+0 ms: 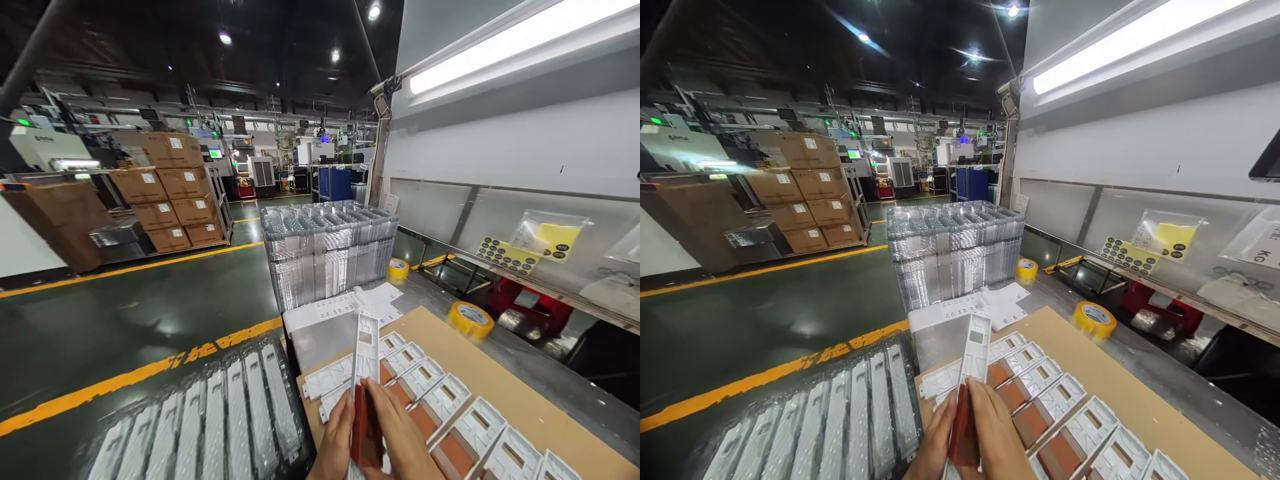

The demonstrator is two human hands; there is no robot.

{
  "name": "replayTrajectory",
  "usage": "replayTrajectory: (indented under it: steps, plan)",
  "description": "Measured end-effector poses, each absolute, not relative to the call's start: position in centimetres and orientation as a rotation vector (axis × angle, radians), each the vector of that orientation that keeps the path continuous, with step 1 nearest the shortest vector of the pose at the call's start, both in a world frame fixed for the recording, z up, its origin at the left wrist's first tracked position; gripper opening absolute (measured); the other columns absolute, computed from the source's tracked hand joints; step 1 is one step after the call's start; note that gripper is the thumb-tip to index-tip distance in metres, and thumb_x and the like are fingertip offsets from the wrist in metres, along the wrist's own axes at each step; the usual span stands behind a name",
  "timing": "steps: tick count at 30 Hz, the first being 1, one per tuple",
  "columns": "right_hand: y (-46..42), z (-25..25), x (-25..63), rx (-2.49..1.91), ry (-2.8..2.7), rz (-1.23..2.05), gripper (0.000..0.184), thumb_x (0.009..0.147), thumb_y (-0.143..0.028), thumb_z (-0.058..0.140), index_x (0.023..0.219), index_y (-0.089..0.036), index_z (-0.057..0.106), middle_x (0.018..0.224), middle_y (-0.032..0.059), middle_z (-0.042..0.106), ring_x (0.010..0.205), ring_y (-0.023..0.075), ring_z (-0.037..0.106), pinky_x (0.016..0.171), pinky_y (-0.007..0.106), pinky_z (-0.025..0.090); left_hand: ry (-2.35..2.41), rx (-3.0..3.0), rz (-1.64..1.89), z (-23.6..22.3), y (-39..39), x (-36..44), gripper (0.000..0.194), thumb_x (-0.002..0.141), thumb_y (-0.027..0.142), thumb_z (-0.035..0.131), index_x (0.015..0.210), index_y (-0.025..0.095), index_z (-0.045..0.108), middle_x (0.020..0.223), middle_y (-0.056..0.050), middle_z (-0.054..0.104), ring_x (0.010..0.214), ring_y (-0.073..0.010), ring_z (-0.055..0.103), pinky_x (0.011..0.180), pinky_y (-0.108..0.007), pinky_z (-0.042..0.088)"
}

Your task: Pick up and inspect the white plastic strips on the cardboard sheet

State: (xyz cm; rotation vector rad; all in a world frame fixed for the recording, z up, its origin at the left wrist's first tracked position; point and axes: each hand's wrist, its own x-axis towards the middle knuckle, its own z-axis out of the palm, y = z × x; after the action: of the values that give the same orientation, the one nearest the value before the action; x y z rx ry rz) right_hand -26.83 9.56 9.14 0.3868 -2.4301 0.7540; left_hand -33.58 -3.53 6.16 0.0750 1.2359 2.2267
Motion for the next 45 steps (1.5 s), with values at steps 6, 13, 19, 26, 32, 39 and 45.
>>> replayTrajectory:
  steps: [6,13,19,26,32,39,45]
  plan:
    - [8.7,7.6,-26.3,0.292,-2.383,0.640,0.093,0.066,-0.013,0.048,0.151,-0.021,0.012,0.145,0.0081,0.039,0.128,0.0301,0.041,0.099,0.047,0.042,1.041,0.298,2.319,8.4,-3.3,-31.3,0.058,0.071,0.048,0.073,0.121,0.021,0.061,0.127,-0.011,0.060,0.127,-0.0321,0.046,0.113,-0.044,0.025]
    - [8.3,6.5,-25.1,0.133,-2.363,0.800,0.079,0.075,-0.035,0.056,0.147,-0.027,0.026,0.144,0.0087,0.040,0.128,0.0344,0.040,0.102,0.053,0.036,1.111,0.380,2.291,9.1,-4.4,-30.4,0.066,0.062,0.049,0.078,0.117,0.015,0.064,0.110,-0.015,0.068,0.112,-0.0368,0.057,0.106,-0.047,0.033]
    - [7.0,8.9,-24.7,-0.469,-2.195,1.234,0.057,0.094,-0.051,0.028,0.140,-0.018,0.033,0.129,0.0144,0.052,0.119,0.0258,0.051,0.092,0.040,0.046,1.022,0.368,2.266,8.9,-4.4,-27.7,0.068,0.062,0.053,0.076,0.117,0.016,0.064,0.109,-0.017,0.068,0.109,-0.0389,0.059,0.100,-0.051,0.040]
    - [4.2,9.4,-26.2,-0.615,-2.146,1.531,0.049,0.088,-0.067,0.031,0.083,-0.022,0.051,0.065,0.0012,0.059,0.059,0.0177,0.057,0.056,0.030,0.046,1.173,0.100,2.433,6.1,-5.1,-26.1,0.065,0.060,0.049,0.081,0.115,0.019,0.067,0.119,-0.014,0.065,0.117,-0.0381,0.055,0.100,-0.045,0.044]
    - [2.5,7.0,-26.8,-0.652,-2.192,1.580,0.056,0.088,-0.071,0.031,0.079,-0.020,0.050,0.057,-0.0044,0.051,0.050,0.0117,0.050,0.052,0.028,0.040,1.267,-0.010,2.436,3.8,-5.9,-26.1,0.060,0.062,0.046,0.080,0.114,0.017,0.068,0.117,-0.014,0.066,0.116,-0.0382,0.055,0.102,-0.044,0.042]
    - [2.6,5.5,-31.1,-0.509,-2.343,1.576,0.052,0.097,-0.056,0.027,0.107,-0.015,0.057,0.084,0.0025,0.062,0.072,0.0132,0.061,0.068,0.032,0.051,1.018,-0.358,2.452,3.5,-10.6,-30.4,0.050,0.054,0.037,0.086,0.099,0.022,0.071,0.100,-0.010,0.073,0.116,-0.0370,0.056,0.100,-0.046,0.044]
    - [0.4,3.9,-36.7,-0.409,-2.633,1.054,0.026,0.088,-0.042,0.058,0.092,-0.017,0.061,0.098,0.0043,0.062,0.095,0.0187,0.058,0.087,0.043,0.047,1.124,-0.766,2.435,3.8,-18.7,-35.0,0.037,0.073,0.028,0.068,0.109,0.021,0.067,0.095,-0.005,0.074,0.107,-0.0316,0.063,0.092,-0.043,0.052]
